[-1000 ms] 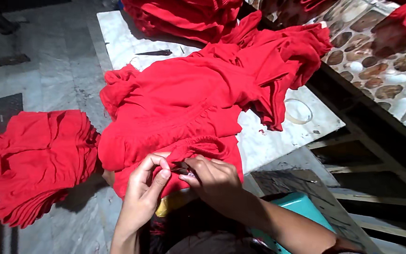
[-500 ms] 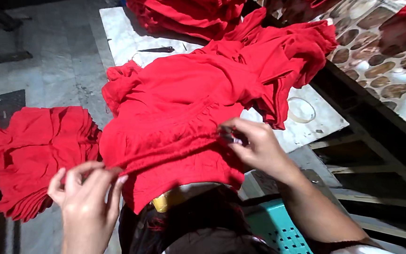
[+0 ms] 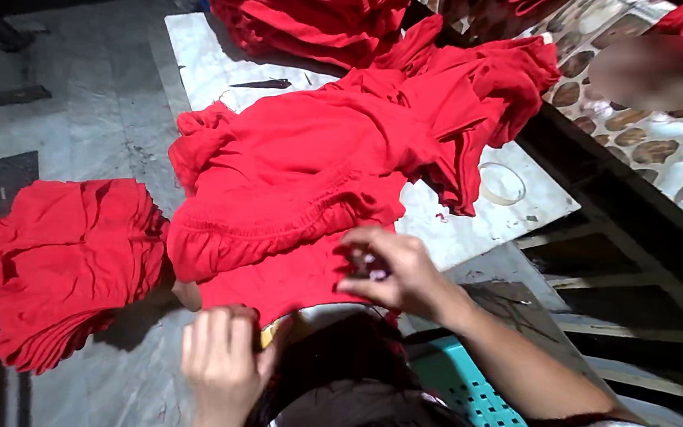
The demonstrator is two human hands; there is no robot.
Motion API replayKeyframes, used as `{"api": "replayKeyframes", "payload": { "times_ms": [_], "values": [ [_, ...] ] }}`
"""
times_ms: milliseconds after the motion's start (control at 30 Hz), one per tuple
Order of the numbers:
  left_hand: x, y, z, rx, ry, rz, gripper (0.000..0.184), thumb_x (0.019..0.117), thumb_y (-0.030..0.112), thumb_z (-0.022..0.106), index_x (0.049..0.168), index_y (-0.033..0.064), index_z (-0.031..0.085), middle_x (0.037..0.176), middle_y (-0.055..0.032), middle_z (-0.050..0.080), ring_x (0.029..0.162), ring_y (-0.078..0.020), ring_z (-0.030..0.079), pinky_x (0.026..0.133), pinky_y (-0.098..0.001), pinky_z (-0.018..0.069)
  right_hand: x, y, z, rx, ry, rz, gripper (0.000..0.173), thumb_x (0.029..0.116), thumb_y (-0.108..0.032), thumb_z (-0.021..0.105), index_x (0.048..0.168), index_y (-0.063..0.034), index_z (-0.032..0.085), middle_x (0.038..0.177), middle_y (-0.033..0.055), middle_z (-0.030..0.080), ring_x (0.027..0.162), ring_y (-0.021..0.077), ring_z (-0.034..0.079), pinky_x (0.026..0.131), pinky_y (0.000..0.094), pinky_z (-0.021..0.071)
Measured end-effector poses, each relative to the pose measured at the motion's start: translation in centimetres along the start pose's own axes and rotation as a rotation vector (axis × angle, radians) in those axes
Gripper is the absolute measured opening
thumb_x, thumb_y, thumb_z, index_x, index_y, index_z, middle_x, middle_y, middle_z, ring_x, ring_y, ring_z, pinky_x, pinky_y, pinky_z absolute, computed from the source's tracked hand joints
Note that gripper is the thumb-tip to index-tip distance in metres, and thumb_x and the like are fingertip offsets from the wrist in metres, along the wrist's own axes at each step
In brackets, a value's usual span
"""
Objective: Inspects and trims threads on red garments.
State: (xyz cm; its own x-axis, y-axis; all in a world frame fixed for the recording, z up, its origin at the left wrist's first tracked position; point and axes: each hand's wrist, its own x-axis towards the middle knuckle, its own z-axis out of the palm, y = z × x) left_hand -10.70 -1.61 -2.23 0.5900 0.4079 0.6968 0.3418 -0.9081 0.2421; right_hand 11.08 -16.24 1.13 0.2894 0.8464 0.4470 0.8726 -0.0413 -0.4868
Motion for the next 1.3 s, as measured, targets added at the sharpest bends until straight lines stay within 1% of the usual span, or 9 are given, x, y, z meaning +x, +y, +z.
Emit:
{"api": "replayKeyframes", "payload": {
  "times_ms": [167, 400, 467, 600, 733, 867, 1100, 1233, 1300],
  "values": [
    [-1.8, 0.9, 0.7, 0.11, -0.04, 0.059, 0.035, 0.1007, 0.027, 0.053, 0.074, 0.0057, 0.06, 0.069, -0.0104, 0.057, 0.066, -0.0277, 0.057, 0.059, -0.0372, 0.0418, -2.7, -1.6, 1.2, -0.094, -0.027, -0.24, 0.025, 0.1001, -0.015, 0.052, 0.08, -0.0086, 0.065, 0.062, 0.0038, 0.059, 0.051, 0.0167, 0.056, 0.047, 0.0301, 0.0433],
    [-2.2, 2.6, -4.2, -0.583, -0.361, -0.012, 0.031, 0.1004, 0.029, 0.059, 0.078, 0.0079, 0.067, 0.082, -0.008, 0.068, 0.082, -0.0159, 0.066, 0.075, -0.0251, 0.0536, -5.8, -3.0, -1.5, -0.03, -0.124, -0.282, 0.024, 0.1049, -0.032, 0.049, 0.094, -0.0133, 0.061, 0.07, 0.0023, 0.056, 0.057, 0.0162, 0.055, 0.051, 0.0285, 0.0449],
    [-1.7, 2.7, -4.0, -0.487, -0.34, -0.029, 0.036, 0.1, 0.04, 0.061, 0.086, 0.008, 0.071, 0.091, -0.0103, 0.071, 0.09, -0.0188, 0.069, 0.079, -0.0295, 0.0551, -5.5, -1.9, -1.6, -0.089, -0.082, -0.133, 0.035, 0.0985, -0.045, 0.061, 0.095, -0.0095, 0.065, 0.066, 0.0031, 0.058, 0.052, 0.015, 0.056, 0.046, 0.0284, 0.0444],
    [-0.4, 1.3, -0.7, -0.13, -0.194, 0.021, 0.031, 0.1013, 0.033, 0.056, 0.107, 0.0057, 0.069, 0.106, -0.0164, 0.069, 0.102, -0.0329, 0.065, 0.087, -0.0402, 0.0494, -6.2, -2.8, -1.0, -0.201, -0.03, -0.076, 0.026, 0.0989, -0.02, 0.052, 0.078, -0.0107, 0.065, 0.06, 0.0027, 0.059, 0.05, 0.0164, 0.058, 0.045, 0.0304, 0.0456],
    [1.0, 0.5, 0.4, -0.152, -0.139, 0.043, 0.028, 0.1014, 0.018, 0.05, 0.098, 0.0046, 0.073, 0.091, -0.0121, 0.073, 0.089, -0.0277, 0.066, 0.083, -0.0388, 0.0471, -6.8, -5.9, -1.1, -0.055, -0.153, -0.352, 0.026, 0.1053, -0.019, 0.045, 0.085, -0.015, 0.062, 0.067, 0.0012, 0.058, 0.054, 0.0166, 0.054, 0.05, 0.0287, 0.0448],
    [3.0, -0.1, 1.0, -0.267, -0.136, -0.083, 0.034, 0.1038, 0.023, 0.05, 0.098, -0.0001, 0.074, 0.081, -0.0115, 0.074, 0.075, -0.0208, 0.069, 0.077, -0.0356, 0.0519, -3.7, -5.5, 0.4, -0.113, -0.049, -0.129, 0.027, 0.1006, -0.035, 0.058, 0.094, -0.0099, 0.066, 0.082, 0.0096, 0.065, 0.064, 0.0219, 0.063, 0.052, 0.0346, 0.0507],
    [3.5, 0.4, 2.9, -0.007, -0.013, -0.052, 0.019, 0.0965, 0.014, 0.059, 0.095, 0.0001, 0.072, 0.099, -0.0207, 0.069, 0.09, -0.0392, 0.065, 0.079, -0.0506, 0.0476, 1.1, -0.1, 2.1, -0.133, 0.05, 0.06, 0.014, 0.0836, -0.002, 0.064, 0.094, -0.002, 0.074, 0.086, 0.0097, 0.071, 0.067, 0.0229, 0.068, 0.052, 0.0404, 0.0528],
    [2.6, 2.5, 2.2, -0.217, 0.014, -0.029, 0.022, 0.098, 0.017, 0.062, 0.093, 0.0004, 0.075, 0.093, -0.0175, 0.07, 0.087, -0.0236, 0.067, 0.08, -0.0258, 0.0531, 0.7, -0.3, 1.7, -0.036, -0.016, 0.088, 0.018, 0.0856, -0.011, 0.07, 0.102, -0.0028, 0.075, 0.095, 0.01, 0.074, 0.073, 0.0221, 0.071, 0.058, 0.0415, 0.0558],
    [2.0, 2.7, 2.7, -0.274, -0.084, -0.06, 0.027, 0.0946, 0.025, 0.066, 0.095, 0.0007, 0.077, 0.098, -0.0177, 0.071, 0.089, -0.0254, 0.067, 0.08, -0.0295, 0.0531, 0.1, -0.7, 1.5, -0.022, -0.078, 0.051, 0.025, 0.0876, -0.02, 0.071, 0.107, -0.0041, 0.075, 0.103, 0.0102, 0.074, 0.074, 0.0219, 0.071, 0.057, 0.0409, 0.0557]
  ]
}}
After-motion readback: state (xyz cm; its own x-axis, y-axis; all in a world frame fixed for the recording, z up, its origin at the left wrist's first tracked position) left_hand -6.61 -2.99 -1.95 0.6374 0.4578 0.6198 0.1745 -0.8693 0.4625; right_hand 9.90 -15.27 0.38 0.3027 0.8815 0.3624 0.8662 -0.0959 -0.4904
